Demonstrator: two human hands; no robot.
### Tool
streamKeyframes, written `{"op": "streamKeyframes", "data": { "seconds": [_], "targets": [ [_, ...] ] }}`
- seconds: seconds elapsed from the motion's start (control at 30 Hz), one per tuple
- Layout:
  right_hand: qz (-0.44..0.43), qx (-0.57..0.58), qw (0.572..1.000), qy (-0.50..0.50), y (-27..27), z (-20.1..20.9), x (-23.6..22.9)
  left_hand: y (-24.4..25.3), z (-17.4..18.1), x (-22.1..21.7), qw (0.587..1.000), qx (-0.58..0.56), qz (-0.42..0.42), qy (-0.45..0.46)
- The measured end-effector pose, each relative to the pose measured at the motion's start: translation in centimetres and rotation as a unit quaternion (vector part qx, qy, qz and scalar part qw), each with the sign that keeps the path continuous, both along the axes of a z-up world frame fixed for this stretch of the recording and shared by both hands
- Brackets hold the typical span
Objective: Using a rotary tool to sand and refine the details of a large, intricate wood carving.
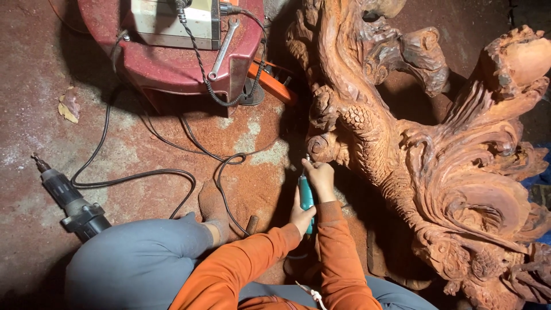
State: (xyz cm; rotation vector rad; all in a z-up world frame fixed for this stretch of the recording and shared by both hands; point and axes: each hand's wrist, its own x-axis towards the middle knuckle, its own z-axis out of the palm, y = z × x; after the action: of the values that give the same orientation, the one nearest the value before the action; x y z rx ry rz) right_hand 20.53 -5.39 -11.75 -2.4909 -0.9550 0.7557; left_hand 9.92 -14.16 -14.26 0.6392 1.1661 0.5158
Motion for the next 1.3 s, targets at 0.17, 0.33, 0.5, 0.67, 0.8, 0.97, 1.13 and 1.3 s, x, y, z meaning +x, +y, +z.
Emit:
{"op": "streamKeyframes", "data": {
  "seconds": [0.17, 0.33, 0.5, 0.67, 0.8, 0.97, 1.13, 1.3],
  "targets": [
    [0.009, -0.009, 1.000, 0.018, -0.2, 1.0, -0.1, -0.8, 0.0, 0.5, 1.000, -0.016, 0.008, -0.014],
    [-0.042, 0.021, 0.997, 0.061, 0.6, 0.7, 0.1, 1.2, 2.0, -0.9, 1.000, 0.012, -0.009, -0.013],
    [-0.074, 0.039, 0.993, 0.089, 0.8, 0.0, 0.2, 1.8, 2.0, -1.6, 0.998, 0.037, -0.042, 0.001],
    [-0.063, 0.045, 0.993, 0.091, 0.6, 0.6, -0.1, 1.3, 1.9, -1.2, 0.998, 0.034, -0.042, 0.015],
    [-0.065, 0.048, 0.992, 0.097, 0.9, 1.1, -1.0, 1.4, 0.6, -1.2, 0.999, 0.039, -0.034, 0.009],
    [-0.081, 0.048, 0.992, 0.082, 1.3, 1.1, -1.5, 2.1, -0.1, -1.7, 0.998, 0.054, -0.038, 0.005],
    [-0.075, 0.027, 0.995, 0.060, 1.4, 1.3, -1.8, 2.3, 0.0, -2.1, 0.998, 0.050, -0.043, -0.001],
    [-0.085, 0.051, 0.992, 0.082, 1.1, 0.4, -1.2, 3.2, 0.4, -2.9, 0.996, 0.060, -0.064, -0.011]
  ]
}}
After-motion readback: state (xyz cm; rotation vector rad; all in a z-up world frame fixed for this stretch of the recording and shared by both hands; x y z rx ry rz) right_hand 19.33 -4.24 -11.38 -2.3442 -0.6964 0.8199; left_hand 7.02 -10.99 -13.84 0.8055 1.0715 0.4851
